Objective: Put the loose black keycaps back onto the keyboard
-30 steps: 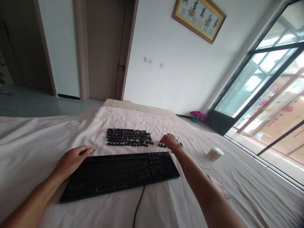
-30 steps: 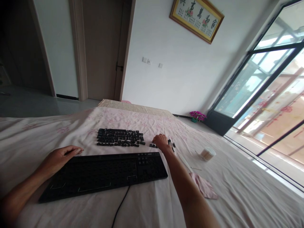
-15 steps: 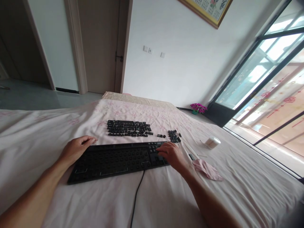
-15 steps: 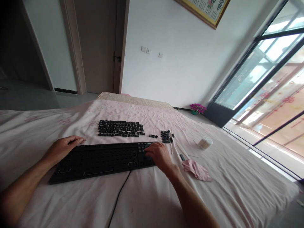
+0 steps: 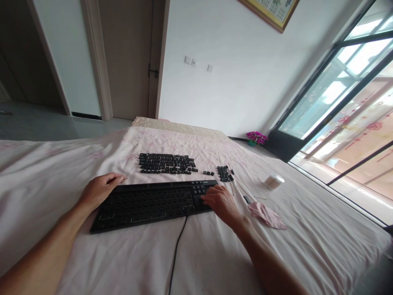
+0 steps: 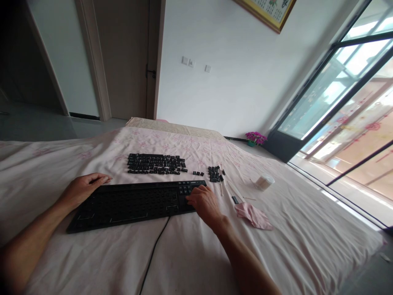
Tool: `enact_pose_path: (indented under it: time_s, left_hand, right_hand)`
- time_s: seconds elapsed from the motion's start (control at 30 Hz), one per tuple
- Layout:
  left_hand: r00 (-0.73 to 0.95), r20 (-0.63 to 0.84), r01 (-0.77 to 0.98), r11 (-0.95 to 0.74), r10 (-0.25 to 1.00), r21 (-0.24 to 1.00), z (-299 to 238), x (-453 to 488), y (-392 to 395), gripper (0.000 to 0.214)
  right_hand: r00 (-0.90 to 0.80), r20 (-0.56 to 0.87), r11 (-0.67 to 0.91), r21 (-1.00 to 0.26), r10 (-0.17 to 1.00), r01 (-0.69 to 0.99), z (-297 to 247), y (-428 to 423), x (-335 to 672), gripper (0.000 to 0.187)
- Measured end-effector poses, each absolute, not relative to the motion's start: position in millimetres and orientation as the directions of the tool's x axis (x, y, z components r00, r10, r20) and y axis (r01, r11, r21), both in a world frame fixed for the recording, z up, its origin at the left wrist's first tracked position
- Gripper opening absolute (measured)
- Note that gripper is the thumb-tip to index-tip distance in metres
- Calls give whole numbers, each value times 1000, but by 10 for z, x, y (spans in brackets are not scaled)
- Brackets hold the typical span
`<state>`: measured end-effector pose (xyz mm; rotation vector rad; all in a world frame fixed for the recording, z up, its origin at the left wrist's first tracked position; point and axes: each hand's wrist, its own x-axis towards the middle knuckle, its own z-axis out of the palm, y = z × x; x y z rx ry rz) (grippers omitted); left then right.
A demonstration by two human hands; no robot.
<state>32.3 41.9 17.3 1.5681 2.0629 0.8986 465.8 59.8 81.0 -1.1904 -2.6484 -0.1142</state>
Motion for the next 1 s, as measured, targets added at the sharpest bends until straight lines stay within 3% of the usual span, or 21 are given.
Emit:
enact_pose_path:
  time_s: [0.6,0.77,1.0]
  left_hand:
    - [-283,68,718,164,957,676,183,317,427,45]
    - [-293,69,710,168,954,683,157,305,437,42]
    - [-304,70,716,179,950,675,166,317,433,41]
  right_hand:
    - [-667,234,698,-82,707,711,789,627,4671,13]
    - [-674,245,696,-3,697,718,770,611,4661,15]
    - [-675,249,698,-5,694,716,768,592,4649,14]
